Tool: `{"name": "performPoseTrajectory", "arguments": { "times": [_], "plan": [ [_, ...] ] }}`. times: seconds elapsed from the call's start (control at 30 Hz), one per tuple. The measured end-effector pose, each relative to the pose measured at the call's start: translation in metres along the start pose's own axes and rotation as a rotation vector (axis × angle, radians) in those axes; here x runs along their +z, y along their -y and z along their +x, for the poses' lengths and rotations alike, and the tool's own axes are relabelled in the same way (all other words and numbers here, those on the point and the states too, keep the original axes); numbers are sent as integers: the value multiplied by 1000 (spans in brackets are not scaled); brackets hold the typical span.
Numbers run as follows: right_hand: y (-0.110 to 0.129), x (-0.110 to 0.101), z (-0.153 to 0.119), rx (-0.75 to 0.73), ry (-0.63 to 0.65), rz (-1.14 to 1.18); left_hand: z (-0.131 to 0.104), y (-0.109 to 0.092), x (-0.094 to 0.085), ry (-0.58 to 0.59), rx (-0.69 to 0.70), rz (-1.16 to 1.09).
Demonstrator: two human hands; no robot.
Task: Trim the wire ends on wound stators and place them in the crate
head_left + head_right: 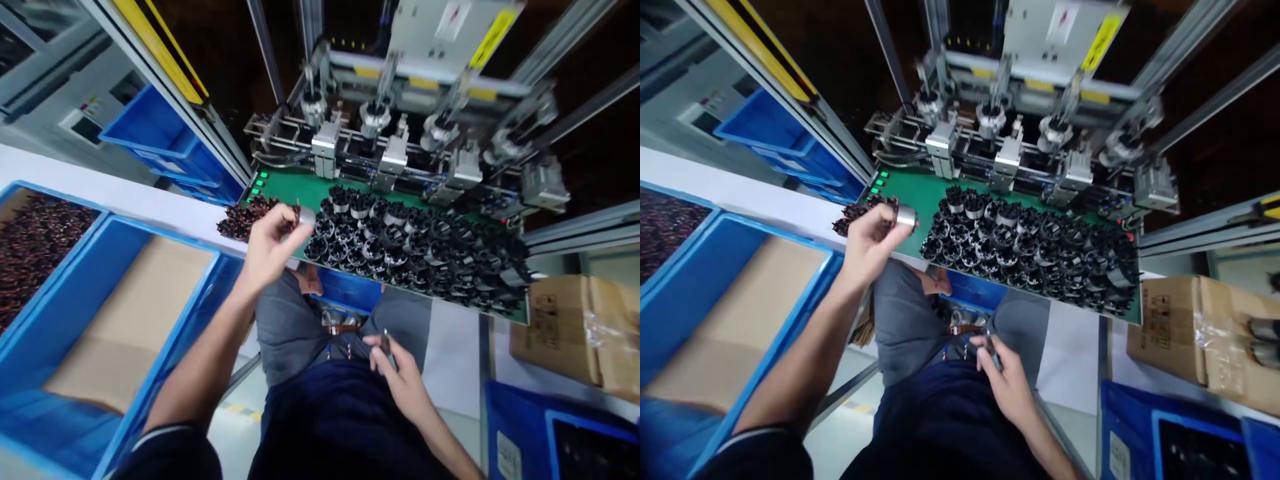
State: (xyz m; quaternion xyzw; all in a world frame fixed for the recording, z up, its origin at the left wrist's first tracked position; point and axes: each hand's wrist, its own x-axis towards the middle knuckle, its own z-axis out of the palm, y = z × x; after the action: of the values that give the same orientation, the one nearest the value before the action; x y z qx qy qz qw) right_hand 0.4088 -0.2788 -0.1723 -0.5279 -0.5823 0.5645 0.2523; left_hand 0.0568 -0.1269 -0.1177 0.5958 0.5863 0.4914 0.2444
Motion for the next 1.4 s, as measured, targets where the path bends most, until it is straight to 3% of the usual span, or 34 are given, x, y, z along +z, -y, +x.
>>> {"name": "performPoseTrajectory", "arguments": {
  "times": [0.1,0.17,0.33,0.57,0.73,0.93,1.1,1.3,1.4],
  "plan": [
    [34,10,18,-210,-101,126,-76,-49,17,39,9,-214],
    [54,17,27,-331,-153,209,-110,-70,27,95,-6,-295],
    [88,32,41,-491,-138,298,-148,-82,36,78,-6,-215],
    [90,40,40,-380,-157,291,-155,-85,31,26,88,90],
    [87,26,42,-361,-52,324,-155,-85,35,62,111,136],
    [84,15,44,-231,132,434,-156,-74,42,43,153,276],
    [70,20,47,-195,92,459,-158,-68,44,30,169,317],
    [67,18,48,31,363,699,-155,-63,42,26,58,259],
    [79,15,47,95,538,962,-155,-53,45,-8,-67,63]
  ]
}}
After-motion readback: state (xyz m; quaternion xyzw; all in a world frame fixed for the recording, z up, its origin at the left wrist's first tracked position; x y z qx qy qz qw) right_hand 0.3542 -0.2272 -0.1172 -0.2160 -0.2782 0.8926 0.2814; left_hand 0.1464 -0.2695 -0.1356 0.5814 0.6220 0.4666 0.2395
